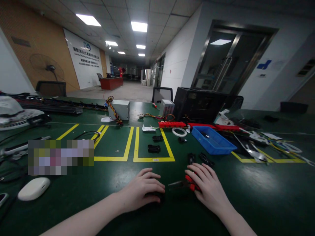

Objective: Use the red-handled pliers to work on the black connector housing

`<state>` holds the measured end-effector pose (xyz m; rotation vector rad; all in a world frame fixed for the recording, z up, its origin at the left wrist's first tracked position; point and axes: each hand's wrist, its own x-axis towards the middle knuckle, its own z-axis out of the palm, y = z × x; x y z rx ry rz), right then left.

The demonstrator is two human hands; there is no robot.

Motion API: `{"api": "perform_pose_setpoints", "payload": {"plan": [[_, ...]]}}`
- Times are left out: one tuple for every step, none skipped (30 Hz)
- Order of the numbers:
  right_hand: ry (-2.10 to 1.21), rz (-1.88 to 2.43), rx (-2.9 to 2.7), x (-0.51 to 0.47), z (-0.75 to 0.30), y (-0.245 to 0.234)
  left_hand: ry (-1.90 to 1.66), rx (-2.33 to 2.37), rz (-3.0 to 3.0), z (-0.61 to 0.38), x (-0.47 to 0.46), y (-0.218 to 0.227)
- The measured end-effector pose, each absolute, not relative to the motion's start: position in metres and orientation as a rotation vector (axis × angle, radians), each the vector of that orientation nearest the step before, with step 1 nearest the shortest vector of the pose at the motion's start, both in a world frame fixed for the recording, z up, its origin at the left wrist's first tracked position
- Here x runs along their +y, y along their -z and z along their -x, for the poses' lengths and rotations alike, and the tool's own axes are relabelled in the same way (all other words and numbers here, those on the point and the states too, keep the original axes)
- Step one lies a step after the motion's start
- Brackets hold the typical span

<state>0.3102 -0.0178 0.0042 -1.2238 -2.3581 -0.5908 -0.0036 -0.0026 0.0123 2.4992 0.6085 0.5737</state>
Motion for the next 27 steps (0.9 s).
{"api": "perform_pose_setpoints", "payload": {"plan": [[0.589, 1.238, -2.36, -0.017, -0.308, -0.005, -0.563, 0.6, -2.491, 0.003, -0.003, -0.013], [0.58, 1.256, -2.366, -0.016, -0.305, -0.007, -0.555, 0.592, -2.483, 0.003, -0.003, -0.013], [0.571, 1.271, -2.373, -0.016, -0.302, -0.009, -0.549, 0.583, -2.478, 0.003, -0.003, -0.014], [0.562, 1.276, -2.384, -0.015, -0.299, -0.011, -0.548, 0.577, -2.474, 0.003, -0.003, -0.014], [0.557, 1.271, -2.395, -0.015, -0.296, -0.013, -0.548, 0.572, -2.473, 0.003, -0.003, -0.014], [0.553, 1.26, -2.403, -0.016, -0.294, -0.014, -0.547, 0.568, -2.473, 0.003, -0.003, -0.014], [0.547, 1.246, -2.41, -0.016, -0.292, -0.015, -0.544, 0.562, -2.472, 0.003, -0.003, -0.014], [0.537, 1.23, -2.413, -0.017, -0.291, -0.016, -0.536, 0.554, -2.468, 0.003, -0.003, -0.014], [0.521, 1.219, -2.408, -0.018, -0.29, -0.016, -0.53, 0.542, -2.463, 0.003, -0.004, -0.014], [0.498, 1.215, -2.399, -0.019, -0.289, -0.016, -0.531, 0.529, -2.456, 0.004, -0.004, -0.015], [0.468, 1.218, -2.383, -0.02, -0.289, -0.016, -0.537, 0.519, -2.449, 0.004, -0.004, -0.015], [0.433, 1.23, -2.369, -0.021, -0.289, -0.016, -0.545, 0.512, -2.441, 0.005, -0.005, -0.016], [0.397, 1.248, -2.355, -0.022, -0.288, -0.017, -0.557, 0.507, -2.431, 0.005, -0.005, -0.017], [0.359, 1.269, -2.348, -0.023, -0.288, -0.017, -0.567, 0.503, -2.415, 0.005, -0.006, -0.018], [0.323, 1.288, -2.346, -0.024, -0.287, -0.018, -0.572, 0.496, -2.393, 0.006, -0.007, -0.02], [0.294, 1.3, -2.349, -0.025, -0.286, -0.019, -0.572, 0.491, -2.366, 0.006, -0.008, -0.021], [0.269, 1.305, -2.355, -0.026, -0.284, -0.02, -0.565, 0.492, -2.343, 0.006, -0.009, -0.023], [0.247, 1.306, -2.367, -0.027, -0.282, -0.021, -0.558, 0.504, -2.33, 0.006, -0.01, -0.024], [0.226, 1.309, -2.38, -0.027, -0.28, -0.022, -0.554, 0.525, -2.322, 0.005, -0.011, -0.025], [0.203, 1.318, -2.393, -0.028, -0.277, -0.024, -0.554, 0.556, -2.318, 0.005, -0.012, -0.025], [0.179, 1.336, -2.404, -0.028, -0.274, -0.025, -0.561, 0.589, -2.313, 0.004, -0.014, -0.025], [0.153, 1.361, -2.417, -0.028, -0.271, -0.027, -0.573, 0.621, -2.306, 0.003, -0.016, -0.025], [0.137, 1.393, -2.431, -0.029, -0.269, -0.028, -0.586, 0.648, -2.301, 0.003, -0.018, -0.024], [0.13, 1.423, -2.448, -0.029, -0.266, -0.029, -0.602, 0.67, -2.3, 0.003, -0.02, -0.022], [0.132, 1.447, -2.467, -0.029, -0.264, -0.03, -0.616, 0.689, -2.303, 0.003, -0.022, -0.02], [0.143, 1.462, -2.486, -0.029, -0.261, -0.03, -0.628, 0.708, -2.306, 0.003, -0.024, -0.018], [0.158, 1.47, -2.501, -0.029, -0.259, -0.03, -0.639, 0.73, -2.303, 0.003, -0.026, -0.015]]}}
